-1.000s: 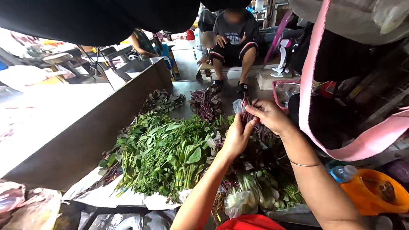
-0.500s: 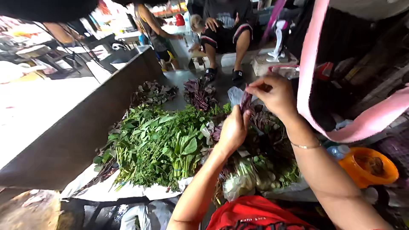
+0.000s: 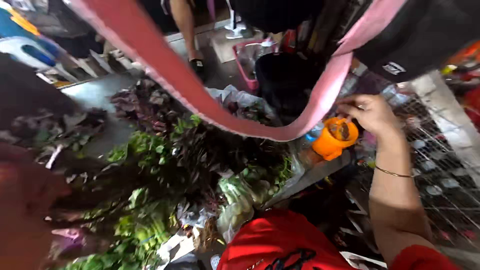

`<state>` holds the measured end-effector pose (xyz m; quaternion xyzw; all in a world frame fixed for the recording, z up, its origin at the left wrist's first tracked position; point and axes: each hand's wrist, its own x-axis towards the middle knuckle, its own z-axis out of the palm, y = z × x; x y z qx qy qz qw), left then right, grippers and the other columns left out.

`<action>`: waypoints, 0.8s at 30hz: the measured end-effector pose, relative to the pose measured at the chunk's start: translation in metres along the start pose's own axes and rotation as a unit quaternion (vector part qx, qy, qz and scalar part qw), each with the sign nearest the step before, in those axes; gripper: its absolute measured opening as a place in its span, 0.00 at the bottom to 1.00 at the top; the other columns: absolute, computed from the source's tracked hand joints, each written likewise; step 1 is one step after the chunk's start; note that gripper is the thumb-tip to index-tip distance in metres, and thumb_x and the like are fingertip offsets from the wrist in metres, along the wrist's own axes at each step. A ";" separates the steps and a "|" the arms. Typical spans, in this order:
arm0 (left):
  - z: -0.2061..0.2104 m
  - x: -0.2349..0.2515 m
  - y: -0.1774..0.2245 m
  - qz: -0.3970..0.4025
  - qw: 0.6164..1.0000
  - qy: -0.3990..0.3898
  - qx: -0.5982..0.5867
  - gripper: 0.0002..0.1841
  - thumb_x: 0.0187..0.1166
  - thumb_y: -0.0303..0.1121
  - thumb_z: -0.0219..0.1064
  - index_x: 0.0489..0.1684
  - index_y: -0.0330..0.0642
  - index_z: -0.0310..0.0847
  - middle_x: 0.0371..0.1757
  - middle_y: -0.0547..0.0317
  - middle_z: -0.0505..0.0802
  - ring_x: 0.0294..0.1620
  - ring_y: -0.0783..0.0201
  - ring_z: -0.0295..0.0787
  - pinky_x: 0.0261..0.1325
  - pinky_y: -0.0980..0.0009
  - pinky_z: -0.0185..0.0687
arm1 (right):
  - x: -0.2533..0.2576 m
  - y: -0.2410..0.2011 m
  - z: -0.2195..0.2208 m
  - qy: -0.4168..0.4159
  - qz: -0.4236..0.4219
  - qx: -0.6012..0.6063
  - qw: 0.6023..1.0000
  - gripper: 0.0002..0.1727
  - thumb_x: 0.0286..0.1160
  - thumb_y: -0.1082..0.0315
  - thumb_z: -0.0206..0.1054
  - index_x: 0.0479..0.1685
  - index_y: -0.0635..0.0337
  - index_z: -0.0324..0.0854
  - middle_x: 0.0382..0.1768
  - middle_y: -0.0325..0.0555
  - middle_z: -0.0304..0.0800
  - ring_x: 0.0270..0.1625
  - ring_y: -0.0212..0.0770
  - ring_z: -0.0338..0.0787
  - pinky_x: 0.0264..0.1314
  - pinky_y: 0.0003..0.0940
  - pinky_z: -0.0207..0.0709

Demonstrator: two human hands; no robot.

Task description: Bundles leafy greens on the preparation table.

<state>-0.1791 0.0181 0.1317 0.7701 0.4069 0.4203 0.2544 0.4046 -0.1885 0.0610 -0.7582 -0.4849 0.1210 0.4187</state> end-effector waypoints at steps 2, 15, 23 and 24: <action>0.040 0.008 0.033 0.018 0.996 -0.048 0.078 0.24 0.91 0.53 0.51 0.67 0.42 0.71 0.38 0.69 0.81 0.31 0.79 0.78 0.36 0.75 0.80 | -0.019 0.038 -0.028 0.042 0.079 -0.067 0.994 0.13 0.87 0.66 0.63 0.59 0.65 0.86 0.48 0.60 0.92 0.44 0.55 0.93 0.52 0.57 0.85; 0.201 0.022 0.058 0.110 0.925 -0.361 0.049 0.22 0.91 0.47 0.52 0.62 0.38 0.81 0.37 0.54 0.89 0.33 0.64 0.85 0.43 0.61 0.84 | 0.002 0.130 0.044 -0.010 0.082 -0.324 0.942 0.06 0.69 0.72 0.77 0.38 0.67 0.92 0.59 0.69 0.85 0.68 0.73 0.80 0.70 0.74 0.70; 0.184 0.021 0.055 0.079 0.929 -0.358 0.041 0.25 0.92 0.51 0.48 0.64 0.38 0.79 0.35 0.59 0.85 0.32 0.71 0.82 0.41 0.68 0.82 | -0.018 0.123 0.011 0.132 0.162 -0.060 0.976 0.13 0.80 0.70 0.69 0.56 0.70 0.85 0.47 0.67 0.91 0.50 0.64 0.92 0.60 0.66 0.80; 0.183 0.022 0.056 0.075 0.927 -0.365 0.041 0.25 0.92 0.50 0.48 0.66 0.37 0.78 0.36 0.58 0.86 0.32 0.71 0.82 0.42 0.68 0.82 | -0.022 0.124 0.009 0.158 0.153 0.003 0.975 0.14 0.80 0.71 0.68 0.58 0.71 0.84 0.49 0.66 0.91 0.48 0.58 0.92 0.59 0.58 0.84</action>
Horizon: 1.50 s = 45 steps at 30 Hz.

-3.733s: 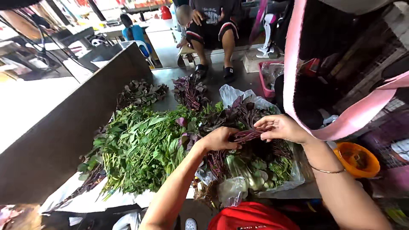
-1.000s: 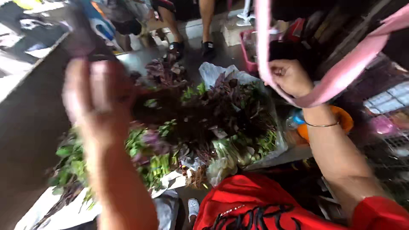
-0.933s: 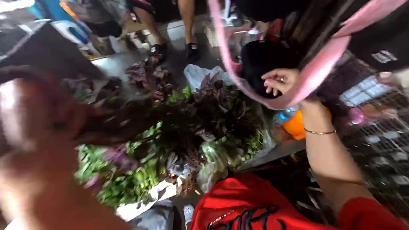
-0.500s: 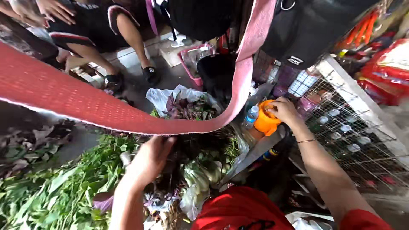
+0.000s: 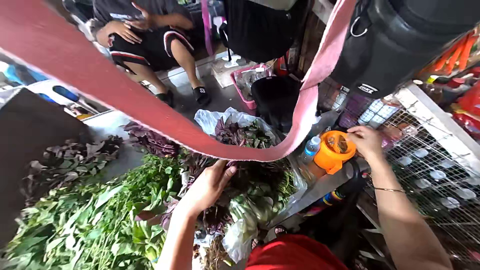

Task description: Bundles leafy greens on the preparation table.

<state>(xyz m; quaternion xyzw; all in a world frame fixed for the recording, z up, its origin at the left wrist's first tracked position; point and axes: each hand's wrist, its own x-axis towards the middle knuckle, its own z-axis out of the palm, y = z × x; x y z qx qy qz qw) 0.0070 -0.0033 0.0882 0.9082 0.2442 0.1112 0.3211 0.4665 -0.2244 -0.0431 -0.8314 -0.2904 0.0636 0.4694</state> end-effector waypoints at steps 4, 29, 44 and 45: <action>-0.006 -0.004 0.002 -0.032 0.999 -0.023 -0.002 0.24 0.93 0.47 0.50 0.66 0.33 0.77 0.39 0.49 0.88 0.37 0.60 0.86 0.49 0.59 0.84 | -0.022 -0.031 0.015 -0.025 0.015 0.295 0.955 0.09 0.83 0.74 0.58 0.53 0.68 0.79 0.39 0.42 0.91 0.38 0.35 0.94 0.48 0.34 0.92; -0.030 -0.038 -0.007 -0.008 0.996 0.083 -0.011 0.19 0.92 0.36 0.53 0.61 0.26 0.79 0.44 0.39 0.91 0.49 0.50 0.91 0.60 0.50 0.83 | -0.156 -0.291 0.231 -0.460 -0.144 0.555 0.677 0.32 0.51 0.58 0.87 0.59 0.50 0.77 0.53 0.42 0.94 0.56 0.38 0.93 0.57 0.35 0.88; -0.045 -0.026 -0.024 -0.044 0.986 0.160 -0.020 0.15 0.89 0.36 0.59 0.51 0.30 0.83 0.33 0.49 0.88 0.34 0.60 0.85 0.43 0.59 0.81 | -0.125 -0.294 0.227 -0.412 -0.192 0.382 0.805 0.28 0.64 0.71 0.75 0.65 0.65 0.72 0.48 0.41 0.91 0.50 0.31 0.91 0.55 0.31 0.87; -0.047 -0.026 -0.027 -0.061 0.983 0.168 -0.034 0.15 0.89 0.38 0.58 0.49 0.32 0.83 0.30 0.53 0.85 0.31 0.63 0.81 0.40 0.61 0.79 | -0.120 -0.291 0.225 -0.400 -0.218 0.334 0.825 0.19 0.71 0.71 0.71 0.59 0.69 0.75 0.45 0.44 0.90 0.47 0.32 0.91 0.54 0.32 0.87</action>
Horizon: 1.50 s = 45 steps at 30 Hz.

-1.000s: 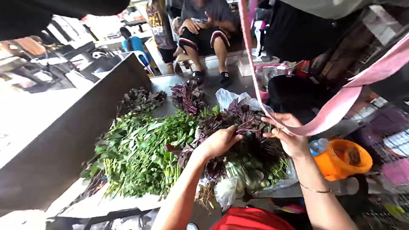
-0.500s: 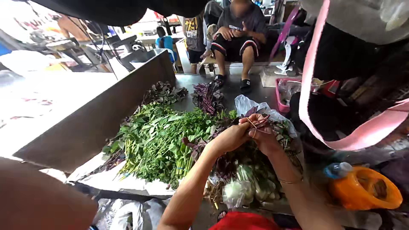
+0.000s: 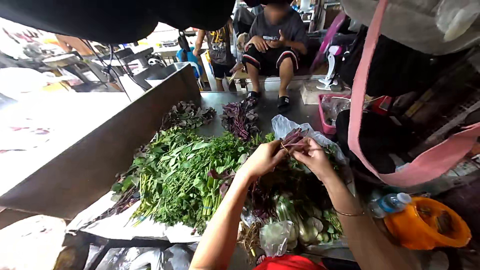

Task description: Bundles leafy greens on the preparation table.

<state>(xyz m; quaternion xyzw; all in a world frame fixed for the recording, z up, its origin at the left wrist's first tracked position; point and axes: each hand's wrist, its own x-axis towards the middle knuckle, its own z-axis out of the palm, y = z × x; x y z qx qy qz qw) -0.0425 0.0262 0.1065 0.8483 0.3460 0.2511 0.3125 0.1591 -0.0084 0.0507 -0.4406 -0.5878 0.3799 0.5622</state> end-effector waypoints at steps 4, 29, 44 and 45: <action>0.002 0.011 -0.009 -0.010 0.999 0.025 -0.020 0.16 0.91 0.39 0.55 0.52 0.33 0.81 0.31 0.53 0.84 0.31 0.63 0.81 0.40 0.62 0.79 | -0.027 -0.011 0.009 -0.087 -0.085 -0.123 0.985 0.19 0.88 0.66 0.54 0.41 0.70 0.87 0.31 0.40 0.89 0.30 0.23 0.83 0.39 0.23 0.80; 0.016 -0.008 -0.002 0.005 0.968 0.133 -0.211 0.18 0.91 0.41 0.51 0.33 0.43 0.81 0.19 0.75 0.72 0.18 0.79 0.65 0.24 0.79 0.64 | 0.016 -0.027 0.043 0.124 -0.114 0.214 0.962 0.30 0.67 0.68 0.76 0.70 0.71 0.77 0.45 0.41 0.94 0.48 0.33 0.93 0.55 0.30 0.88; 0.015 -0.002 -0.007 -0.047 0.958 0.135 -0.250 0.17 0.92 0.38 0.52 0.47 0.35 0.85 0.29 0.66 0.85 0.29 0.78 0.79 0.39 0.76 0.79 | -0.026 -0.095 0.054 -0.224 -0.446 -0.268 0.824 0.10 0.84 0.67 0.65 0.47 0.56 0.93 0.45 0.42 0.97 0.53 0.38 0.95 0.61 0.36 0.87; 0.010 -0.002 -0.012 -0.054 0.944 0.164 -0.282 0.18 0.93 0.39 0.50 0.44 0.37 0.83 0.22 0.68 0.79 0.22 0.76 0.74 0.30 0.77 0.75 | -0.039 -0.083 0.062 -0.215 -0.440 -0.170 0.855 0.10 0.85 0.68 0.65 0.52 0.59 0.91 0.50 0.45 0.97 0.57 0.38 0.94 0.66 0.33 0.86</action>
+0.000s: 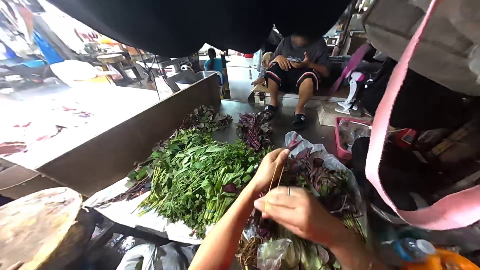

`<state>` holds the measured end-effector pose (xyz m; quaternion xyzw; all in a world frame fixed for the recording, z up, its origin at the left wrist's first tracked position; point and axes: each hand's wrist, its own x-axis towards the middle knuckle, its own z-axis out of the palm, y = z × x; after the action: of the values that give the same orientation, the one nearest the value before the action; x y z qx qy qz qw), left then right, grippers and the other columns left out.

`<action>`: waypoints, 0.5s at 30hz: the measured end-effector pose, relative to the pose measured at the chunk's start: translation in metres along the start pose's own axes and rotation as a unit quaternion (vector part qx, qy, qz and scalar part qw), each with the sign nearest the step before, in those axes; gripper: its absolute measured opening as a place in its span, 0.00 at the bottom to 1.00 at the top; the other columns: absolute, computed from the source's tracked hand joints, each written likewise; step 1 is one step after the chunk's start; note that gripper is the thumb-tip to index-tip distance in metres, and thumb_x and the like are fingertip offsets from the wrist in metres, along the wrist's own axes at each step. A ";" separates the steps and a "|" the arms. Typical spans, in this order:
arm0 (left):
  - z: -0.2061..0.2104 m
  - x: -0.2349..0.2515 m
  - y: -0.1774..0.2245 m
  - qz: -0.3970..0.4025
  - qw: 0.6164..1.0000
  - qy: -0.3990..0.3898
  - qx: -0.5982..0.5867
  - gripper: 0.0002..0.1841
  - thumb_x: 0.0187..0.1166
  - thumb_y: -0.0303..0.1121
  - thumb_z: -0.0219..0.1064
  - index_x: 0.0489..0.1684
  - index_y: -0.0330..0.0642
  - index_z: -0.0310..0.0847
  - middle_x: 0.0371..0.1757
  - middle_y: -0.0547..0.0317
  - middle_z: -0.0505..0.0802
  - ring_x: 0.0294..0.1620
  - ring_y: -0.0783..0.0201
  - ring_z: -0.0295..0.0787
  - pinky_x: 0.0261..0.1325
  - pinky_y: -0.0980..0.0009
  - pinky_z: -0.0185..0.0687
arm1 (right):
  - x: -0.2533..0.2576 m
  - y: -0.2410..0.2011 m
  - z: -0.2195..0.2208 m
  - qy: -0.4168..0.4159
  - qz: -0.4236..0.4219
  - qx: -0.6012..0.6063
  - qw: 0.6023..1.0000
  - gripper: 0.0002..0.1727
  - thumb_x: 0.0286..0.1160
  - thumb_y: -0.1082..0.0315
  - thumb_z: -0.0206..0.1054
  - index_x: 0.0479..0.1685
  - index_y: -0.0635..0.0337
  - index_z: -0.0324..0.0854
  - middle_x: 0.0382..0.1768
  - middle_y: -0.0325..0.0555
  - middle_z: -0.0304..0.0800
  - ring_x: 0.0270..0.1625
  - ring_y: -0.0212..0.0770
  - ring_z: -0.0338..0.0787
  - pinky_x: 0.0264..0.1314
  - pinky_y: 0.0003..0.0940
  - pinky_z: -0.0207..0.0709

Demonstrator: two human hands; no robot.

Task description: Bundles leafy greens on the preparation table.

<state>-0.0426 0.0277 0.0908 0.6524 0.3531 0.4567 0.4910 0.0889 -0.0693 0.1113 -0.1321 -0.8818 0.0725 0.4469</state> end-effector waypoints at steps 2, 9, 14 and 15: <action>-0.015 -0.005 0.002 0.007 0.997 0.048 -0.066 0.18 0.95 0.39 0.45 0.42 0.39 0.79 0.19 0.70 0.76 0.17 0.76 0.72 0.25 0.77 0.75 | -0.018 0.003 0.021 0.183 0.073 0.262 0.945 0.16 0.83 0.64 0.69 0.65 0.56 0.88 0.61 0.46 0.94 0.63 0.38 0.93 0.68 0.32 0.87; -0.029 -0.028 0.001 0.055 0.991 -0.057 -0.112 0.14 0.92 0.36 0.45 0.38 0.46 0.75 0.18 0.76 0.74 0.17 0.80 0.69 0.24 0.81 0.70 | -0.031 0.115 0.000 0.256 0.228 0.452 0.823 0.53 0.60 0.31 0.75 0.81 0.59 0.70 0.72 0.46 0.86 0.72 0.44 0.85 0.72 0.43 0.80; -0.018 -0.025 0.005 0.001 0.983 -0.152 0.106 0.17 0.90 0.41 0.53 0.40 0.40 0.83 0.24 0.73 0.79 0.22 0.81 0.71 0.29 0.80 0.70 | 0.030 0.090 -0.052 -0.094 0.133 0.079 0.983 0.35 0.67 0.41 0.73 0.59 0.66 0.89 0.47 0.43 0.95 0.52 0.35 0.91 0.62 0.39 0.84; -0.016 -0.025 0.004 0.023 0.984 -0.131 0.116 0.14 0.87 0.38 0.56 0.43 0.38 0.85 0.29 0.70 0.84 0.28 0.82 0.77 0.36 0.79 0.76 | 0.039 0.065 -0.048 -0.131 0.095 -0.041 0.986 0.28 0.68 0.43 0.72 0.52 0.60 0.93 0.42 0.42 0.96 0.48 0.38 0.92 0.60 0.46 0.82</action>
<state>-0.0662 0.0089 0.0901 0.7670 0.3209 0.3349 0.4433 0.1163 0.0048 0.1534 -0.2228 -0.9184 0.0948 0.3130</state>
